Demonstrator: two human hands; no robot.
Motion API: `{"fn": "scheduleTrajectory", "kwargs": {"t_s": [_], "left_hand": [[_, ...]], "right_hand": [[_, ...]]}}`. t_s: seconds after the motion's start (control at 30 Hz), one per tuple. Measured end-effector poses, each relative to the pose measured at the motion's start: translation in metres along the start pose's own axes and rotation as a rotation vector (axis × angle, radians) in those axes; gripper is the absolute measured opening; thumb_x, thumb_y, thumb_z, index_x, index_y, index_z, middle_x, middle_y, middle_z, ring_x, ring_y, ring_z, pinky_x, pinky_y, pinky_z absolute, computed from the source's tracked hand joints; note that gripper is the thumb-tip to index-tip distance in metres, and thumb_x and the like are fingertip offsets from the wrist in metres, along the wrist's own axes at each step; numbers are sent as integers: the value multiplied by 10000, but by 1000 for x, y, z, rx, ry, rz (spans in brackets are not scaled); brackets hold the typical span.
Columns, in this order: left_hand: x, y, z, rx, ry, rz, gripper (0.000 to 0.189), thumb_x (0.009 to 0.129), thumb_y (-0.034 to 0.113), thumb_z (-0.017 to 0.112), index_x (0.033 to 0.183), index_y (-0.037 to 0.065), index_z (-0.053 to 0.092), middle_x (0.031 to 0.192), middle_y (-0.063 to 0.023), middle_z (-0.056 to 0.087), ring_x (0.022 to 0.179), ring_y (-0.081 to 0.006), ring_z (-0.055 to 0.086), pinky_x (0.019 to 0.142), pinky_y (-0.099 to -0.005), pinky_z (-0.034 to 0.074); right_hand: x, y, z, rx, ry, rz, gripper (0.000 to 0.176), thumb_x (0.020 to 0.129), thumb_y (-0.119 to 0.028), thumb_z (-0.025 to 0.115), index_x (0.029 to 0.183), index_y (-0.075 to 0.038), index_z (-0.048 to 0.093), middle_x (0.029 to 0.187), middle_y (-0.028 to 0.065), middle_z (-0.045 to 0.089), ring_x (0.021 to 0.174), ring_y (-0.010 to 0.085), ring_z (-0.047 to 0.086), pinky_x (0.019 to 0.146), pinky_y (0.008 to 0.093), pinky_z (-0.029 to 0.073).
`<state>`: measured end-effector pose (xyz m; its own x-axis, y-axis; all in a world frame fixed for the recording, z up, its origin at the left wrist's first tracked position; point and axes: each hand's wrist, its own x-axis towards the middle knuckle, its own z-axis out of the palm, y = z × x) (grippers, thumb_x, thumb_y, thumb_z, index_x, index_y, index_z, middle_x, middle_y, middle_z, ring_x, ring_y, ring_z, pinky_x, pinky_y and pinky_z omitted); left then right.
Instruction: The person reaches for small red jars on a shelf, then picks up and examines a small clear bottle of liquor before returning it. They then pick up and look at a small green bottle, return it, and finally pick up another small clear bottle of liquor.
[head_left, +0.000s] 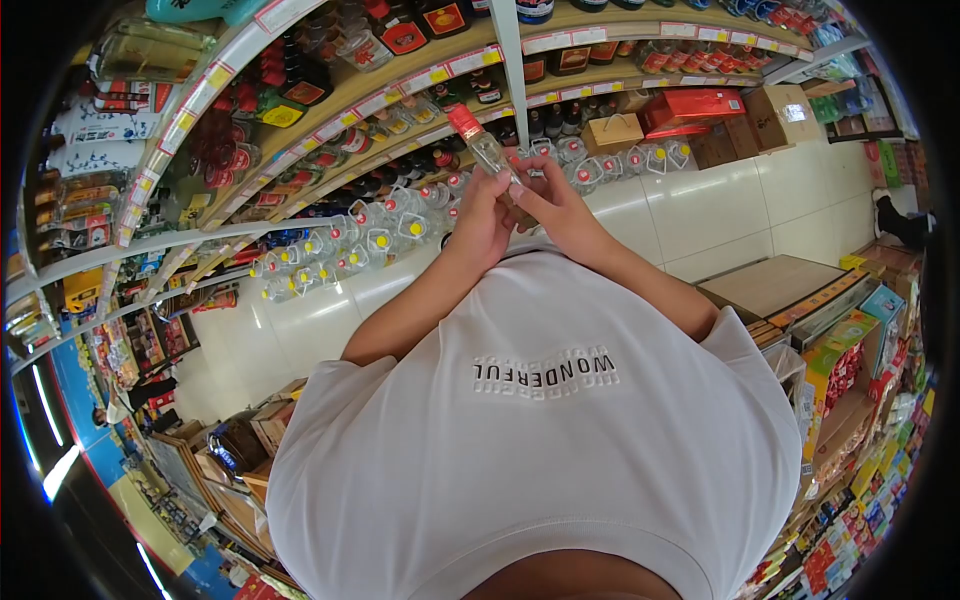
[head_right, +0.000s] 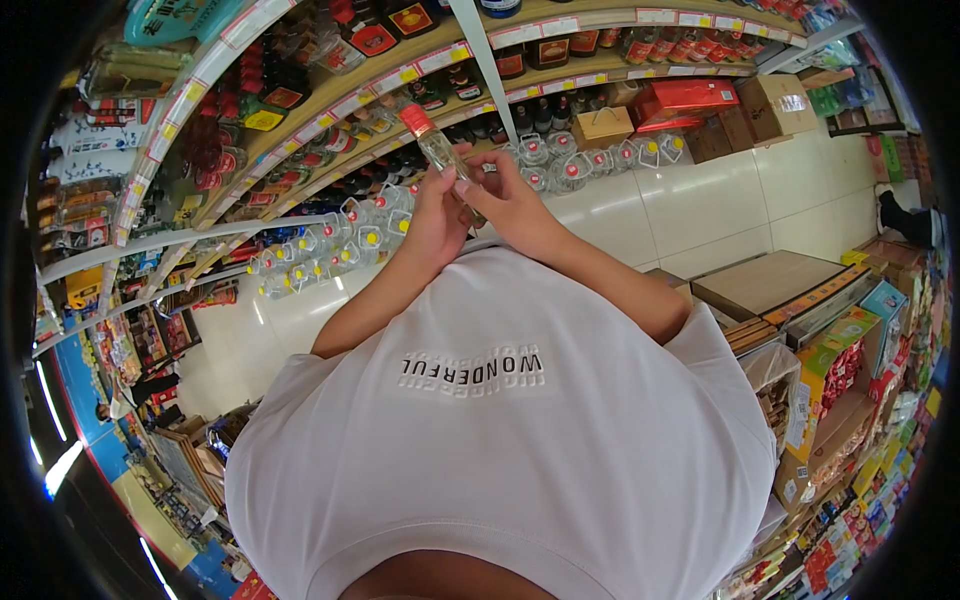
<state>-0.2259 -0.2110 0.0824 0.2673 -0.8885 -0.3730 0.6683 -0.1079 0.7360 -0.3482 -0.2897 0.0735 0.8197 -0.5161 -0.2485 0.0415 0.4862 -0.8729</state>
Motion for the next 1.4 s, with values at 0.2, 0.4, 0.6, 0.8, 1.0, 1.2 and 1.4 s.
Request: {"fn": "scheduleTrajectory", "kwargs": {"t_s": [0.2,0.4,0.6,0.8,1.0,1.2,1.4], "left_hand": [[-2,-4,-2,43,-21,144,628,846,319,683,1373,100,422,1067,-31,586,939,-110,566,700,-225,445],[-3,-4,-11,125,-138,272,670,856,151,678,1430,68,342,1182,-84,560,1067,-175,570,940,-331,472],[-12,10,-4,283,-204,336,786,796,145,762,1440,79,316,1134,-51,528,1063,-144,553,945,-304,468],[-16,15,4,359,-168,375,872,748,319,808,1417,7,344,1117,-78,562,1067,-180,569,941,-331,470],[-6,8,-3,163,-121,225,680,845,291,696,1408,75,383,1087,-42,562,998,-143,574,819,-294,490],[4,-2,-14,-17,-8,1,515,915,374,599,1350,138,458,1057,-23,582,903,-154,586,625,-305,463],[5,-1,-21,-32,-14,-47,508,925,400,593,1347,154,452,1063,-18,578,912,-166,598,597,-321,465]], "right_hand": [[-5,-7,4,33,-72,-93,385,974,-99,573,1296,-61,365,1121,71,524,982,141,557,821,296,486],[-3,2,-2,-54,-164,-250,480,945,-37,572,1356,-69,327,1308,100,418,1256,187,424,1069,339,357],[-4,1,-5,-79,-272,-399,583,898,-21,575,1397,-66,277,1356,106,370,1327,213,362,1130,384,280],[-5,0,-5,-100,-304,-430,592,897,-34,570,1405,-74,269,1364,105,364,1327,222,362,1137,397,264],[0,3,0,-117,-158,-343,474,946,-88,580,1353,-77,338,1262,84,452,1199,184,465,1025,350,391],[4,1,4,-38,-5,-22,365,978,-210,604,1260,-85,410,1012,48,557,830,110,562,643,269,463],[9,4,6,-58,14,21,351,989,-245,584,1244,-80,410,1007,62,582,820,119,572,638,272,465]]}}
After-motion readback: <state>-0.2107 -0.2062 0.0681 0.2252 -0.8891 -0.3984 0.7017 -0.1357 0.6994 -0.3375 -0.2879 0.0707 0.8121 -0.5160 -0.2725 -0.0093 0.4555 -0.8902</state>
